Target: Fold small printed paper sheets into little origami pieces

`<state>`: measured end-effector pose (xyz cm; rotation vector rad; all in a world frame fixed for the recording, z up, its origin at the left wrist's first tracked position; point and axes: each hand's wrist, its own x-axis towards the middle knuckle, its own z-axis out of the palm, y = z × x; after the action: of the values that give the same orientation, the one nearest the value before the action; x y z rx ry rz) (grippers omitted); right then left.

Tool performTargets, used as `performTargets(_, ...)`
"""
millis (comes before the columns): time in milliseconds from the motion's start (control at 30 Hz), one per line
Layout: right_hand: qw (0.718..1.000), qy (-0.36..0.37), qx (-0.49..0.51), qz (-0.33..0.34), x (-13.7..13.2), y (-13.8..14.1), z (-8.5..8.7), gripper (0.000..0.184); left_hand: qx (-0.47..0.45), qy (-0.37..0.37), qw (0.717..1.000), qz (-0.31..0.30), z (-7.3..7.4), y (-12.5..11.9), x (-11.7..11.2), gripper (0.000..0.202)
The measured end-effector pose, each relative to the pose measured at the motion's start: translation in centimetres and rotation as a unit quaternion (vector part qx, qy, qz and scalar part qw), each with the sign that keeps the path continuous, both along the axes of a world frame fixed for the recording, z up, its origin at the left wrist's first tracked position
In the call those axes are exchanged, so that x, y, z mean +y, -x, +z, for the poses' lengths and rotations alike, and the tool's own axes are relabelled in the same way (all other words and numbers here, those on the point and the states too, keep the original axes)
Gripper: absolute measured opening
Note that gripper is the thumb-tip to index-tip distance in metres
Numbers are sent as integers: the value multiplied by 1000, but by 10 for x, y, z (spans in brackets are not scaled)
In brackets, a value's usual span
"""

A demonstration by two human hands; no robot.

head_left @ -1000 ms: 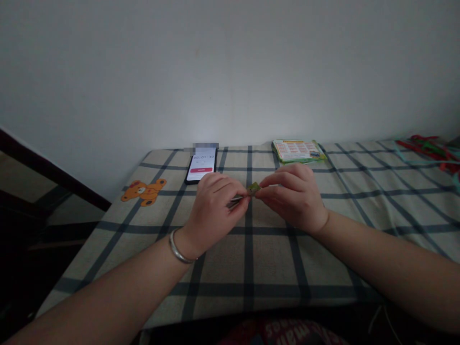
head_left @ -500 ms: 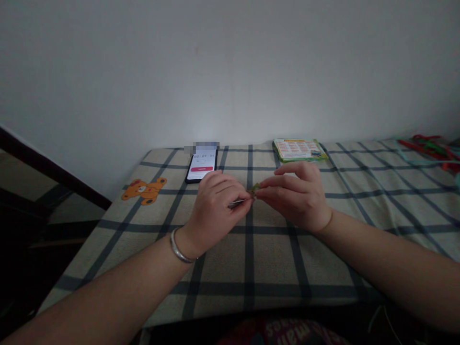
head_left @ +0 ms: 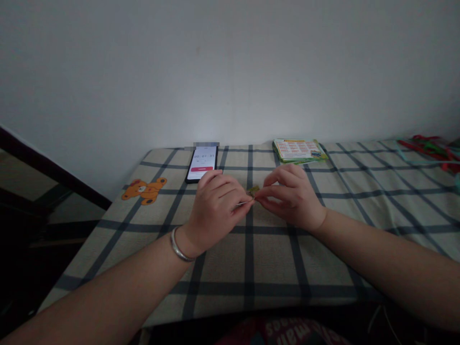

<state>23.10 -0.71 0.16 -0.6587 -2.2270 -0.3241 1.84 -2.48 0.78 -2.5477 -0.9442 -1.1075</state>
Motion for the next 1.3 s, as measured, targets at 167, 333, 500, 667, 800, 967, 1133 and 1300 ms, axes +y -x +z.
performTargets(167,1000,30,1,-6,0,3,0,3,10,-8,1000,-5,0,0,0,14)
performTargets(333,998,69,-3,8,0,5,0,5,35,-9,999,0,0,1,-1,14)
performTargets(500,998,63,-7,0,-1,7,-1,5,52,-10,998,18,1,-1,-3,10)
performTargets(667,998,54,1,-11,-4,8,-1,5,39,-3,999,17,1,-1,-2,10)
performTargets(800,998,70,3,-4,-4,9,-1,6,38,-15,999,7,0,0,0,10)
performTargets(967,996,84,1,6,-4,11,-1,6,36,-8,999,-6,-1,0,1,11)
performTargets(1133,996,89,11,10,-2,9,-2,6,26,1,1000,-2,0,0,1,12)
performTargets(1300,995,96,4,8,6,0,-4,3,14,-13,1000,4,2,3,0,11)
